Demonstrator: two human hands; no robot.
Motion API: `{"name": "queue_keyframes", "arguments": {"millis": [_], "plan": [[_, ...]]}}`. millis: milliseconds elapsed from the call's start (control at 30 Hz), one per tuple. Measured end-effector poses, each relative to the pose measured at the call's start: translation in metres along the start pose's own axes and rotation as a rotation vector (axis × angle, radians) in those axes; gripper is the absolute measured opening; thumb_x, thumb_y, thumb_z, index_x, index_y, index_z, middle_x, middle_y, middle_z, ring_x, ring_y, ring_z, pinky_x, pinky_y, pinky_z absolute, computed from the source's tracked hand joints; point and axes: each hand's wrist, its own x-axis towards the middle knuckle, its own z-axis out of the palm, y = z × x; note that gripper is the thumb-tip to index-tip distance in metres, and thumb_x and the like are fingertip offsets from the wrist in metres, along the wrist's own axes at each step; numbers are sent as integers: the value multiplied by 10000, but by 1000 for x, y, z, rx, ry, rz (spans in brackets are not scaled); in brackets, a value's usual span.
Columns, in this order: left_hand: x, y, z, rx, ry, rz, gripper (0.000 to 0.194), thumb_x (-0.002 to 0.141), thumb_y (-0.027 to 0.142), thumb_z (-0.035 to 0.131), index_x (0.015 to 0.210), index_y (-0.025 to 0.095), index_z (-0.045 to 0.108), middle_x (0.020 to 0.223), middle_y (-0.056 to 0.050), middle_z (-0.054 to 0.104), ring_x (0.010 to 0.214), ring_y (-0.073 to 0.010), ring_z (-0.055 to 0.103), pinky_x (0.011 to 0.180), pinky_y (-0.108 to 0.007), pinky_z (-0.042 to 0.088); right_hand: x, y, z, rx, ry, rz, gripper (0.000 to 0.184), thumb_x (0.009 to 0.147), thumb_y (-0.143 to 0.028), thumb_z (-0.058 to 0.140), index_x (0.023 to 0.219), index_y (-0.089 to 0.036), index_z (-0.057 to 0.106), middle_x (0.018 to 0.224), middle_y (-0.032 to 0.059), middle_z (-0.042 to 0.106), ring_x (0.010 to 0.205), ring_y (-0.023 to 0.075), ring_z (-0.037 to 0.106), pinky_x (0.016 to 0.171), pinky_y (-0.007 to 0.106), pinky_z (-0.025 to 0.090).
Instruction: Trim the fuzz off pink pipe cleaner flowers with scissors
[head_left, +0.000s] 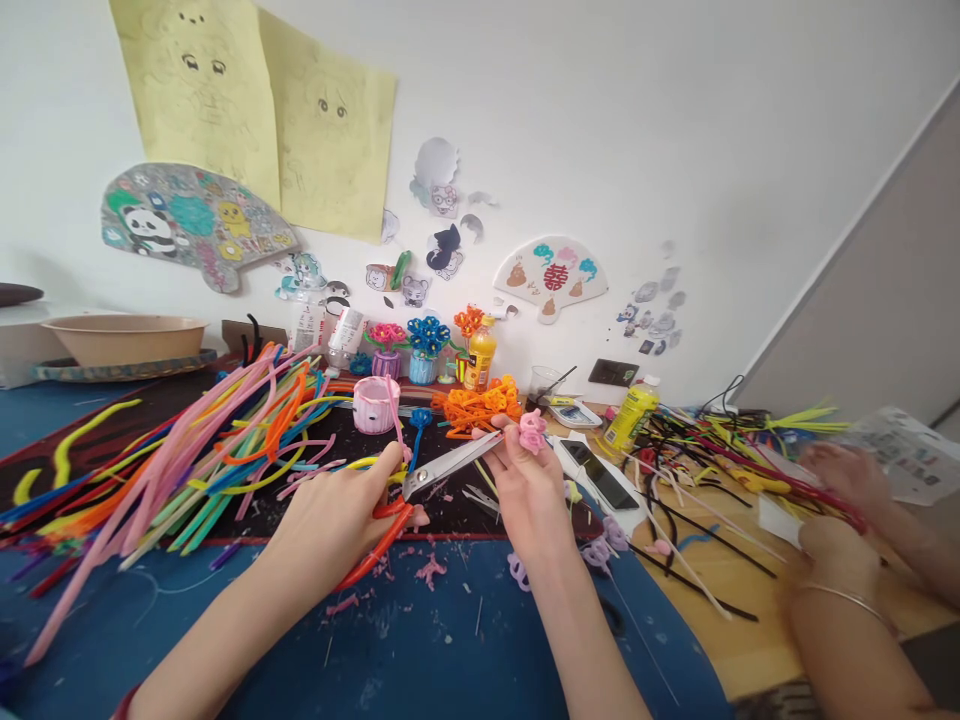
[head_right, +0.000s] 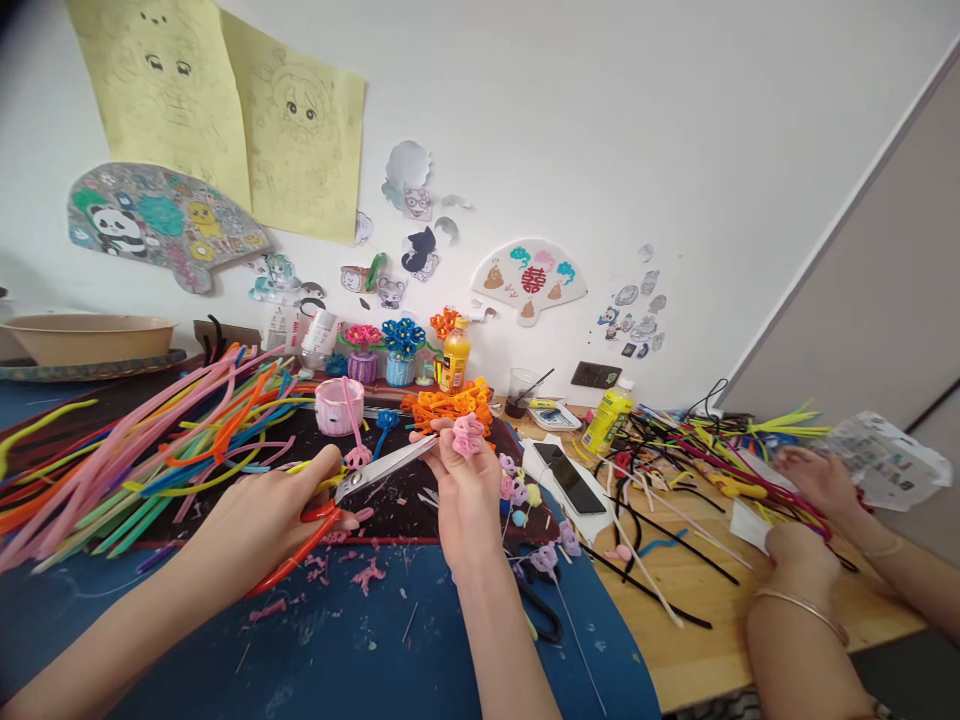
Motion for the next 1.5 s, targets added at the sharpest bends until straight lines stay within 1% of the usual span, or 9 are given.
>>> {"name": "queue_keyframes", "arguments": {"millis": [100, 300, 433, 533, 733, 900, 1133, 1300, 1500], "plan": [[1, -1, 0, 18, 10, 15, 337, 891, 519, 358, 1056, 251, 478, 687, -40, 679, 657, -292, 662, 482, -279, 269, 0, 0, 0, 2, -2, -6, 159, 678, -269, 796, 748, -205, 668, 875, 1, 708, 779, 180, 679, 855, 384, 490], [1, -2, 1, 53, 8, 40, 360, 908, 528, 330, 1078, 243, 470, 690, -38, 688, 651, -301, 657, 474, -284, 209, 1, 0, 0, 8, 4, -8, 154, 677, -252, 797, 748, -204, 669, 867, -6, 706, 765, 167, 677, 852, 372, 492], [1, -3, 2, 72, 15, 48, 340, 910, 519, 334, 1057, 245, 473, 720, -41, 694, 658, -296, 657, 481, -285, 210, 0, -1, 0, 15, 4, -1, 157, 662, -246, 809, 738, -197, 680, 858, -9, 706, 763, 170, 681, 831, 359, 501], [1, -3, 2, 87, 11, 55, 335, 918, 499, 330, 1080, 241, 469, 720, -43, 693, 657, -296, 657, 480, -288, 202, 0, -1, 0, 14, 6, 1, 146, 669, -246, 803, 735, -195, 684, 866, -2, 709, 766, 170, 680, 833, 361, 500], [2, -1, 1, 93, -5, 53, 409, 921, 542, 290, 1122, 236, 474, 664, -44, 683, 649, -307, 659, 475, -290, 197, 0, -1, 0, 11, 8, -1, 164, 655, -240, 811, 753, -200, 686, 858, -7, 709, 742, 167, 676, 828, 365, 501], [1, -1, 2, 85, -15, 57, 428, 906, 569, 338, 1129, 233, 479, 659, -36, 679, 643, -309, 659, 469, -284, 196, 0, -1, 0, 10, 21, 7, 159, 657, -248, 811, 739, -190, 687, 856, -6, 708, 765, 171, 684, 834, 354, 498], [0, -1, 4, 90, -15, 66, 412, 886, 573, 395, 1102, 235, 483, 680, -37, 682, 653, -313, 661, 468, -282, 200, 0, -1, 0, 15, 13, 8, 157, 661, -246, 810, 745, -188, 691, 864, -10, 704, 772, 171, 692, 809, 329, 503], [1, 0, 2, 28, -24, 26, 372, 898, 550, 347, 1069, 242, 468, 670, -28, 680, 640, -297, 661, 466, -275, 210, 1, 0, -2, 4, 16, -3, 178, 649, -244, 818, 765, -195, 692, 879, -20, 700, 734, 151, 684, 826, 337, 498], [0, 1, 2, -31, -49, 0, 327, 897, 529, 328, 991, 228, 418, 703, -28, 686, 649, -293, 661, 467, -277, 225, 1, 1, -3, 5, 12, 0, 199, 648, -251, 819, 798, -199, 699, 873, -12, 704, 759, 174, 687, 829, 357, 504]]}}
